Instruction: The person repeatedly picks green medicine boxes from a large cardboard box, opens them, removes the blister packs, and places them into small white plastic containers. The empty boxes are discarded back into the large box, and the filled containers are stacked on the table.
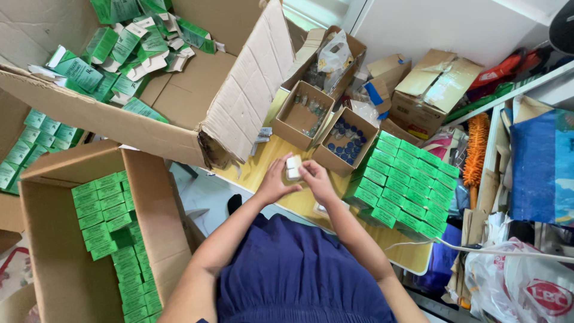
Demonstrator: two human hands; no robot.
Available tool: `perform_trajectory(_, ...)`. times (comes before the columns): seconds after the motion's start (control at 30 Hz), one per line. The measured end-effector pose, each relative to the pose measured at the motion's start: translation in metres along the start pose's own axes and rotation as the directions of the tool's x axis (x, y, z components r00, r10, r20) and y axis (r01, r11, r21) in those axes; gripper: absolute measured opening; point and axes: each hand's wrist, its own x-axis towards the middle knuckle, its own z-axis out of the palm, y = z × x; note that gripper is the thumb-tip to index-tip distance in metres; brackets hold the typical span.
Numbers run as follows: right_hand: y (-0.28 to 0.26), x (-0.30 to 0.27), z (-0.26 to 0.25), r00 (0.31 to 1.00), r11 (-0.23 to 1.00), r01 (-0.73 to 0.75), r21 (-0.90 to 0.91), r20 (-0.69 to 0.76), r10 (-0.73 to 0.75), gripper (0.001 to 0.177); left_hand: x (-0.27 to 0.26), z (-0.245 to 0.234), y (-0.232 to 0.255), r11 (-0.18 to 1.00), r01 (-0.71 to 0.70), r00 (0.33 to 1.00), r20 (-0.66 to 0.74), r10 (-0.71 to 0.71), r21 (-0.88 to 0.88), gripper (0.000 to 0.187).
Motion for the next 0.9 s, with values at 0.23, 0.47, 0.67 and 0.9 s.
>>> perform_trajectory(0.23, -0.048, -0.022, 0.005, 0.998, 0.972, 0.046, 0.229, 0.040, -0.057, 0.023, 0.019, -0.006, 0.054, 0.954, -0.235, 0.969, -0.037, 0.245, 0.185, 0.085)
perform_trajectory(0.47, -0.071, -0.040, 0.019, 0.994, 0.994, 0.107, -0.015, -0.024, -0.107, 0.025, 0.015, -0.007, 0.055, 0.939, -0.283, 0.953, -0.048, 0.298, 0.197, 0.090)
perform_trajectory(0.67, -0.084, -0.049, 0.018, 0.993, 0.993, 0.115, -0.004, 0.030, -0.115, 0.024, 0.008, -0.003, 0.055, 0.947, -0.299, 0.950, -0.052, 0.307, 0.121, 0.095)
perform_trajectory(0.9, -0.080, -0.048, 0.015, 0.982, 0.972, 0.188, -0.138, 0.002, -0.190, 0.016, 0.007, -0.005, 0.059, 0.929, -0.335, 0.935, -0.063, 0.348, 0.160, 0.094)
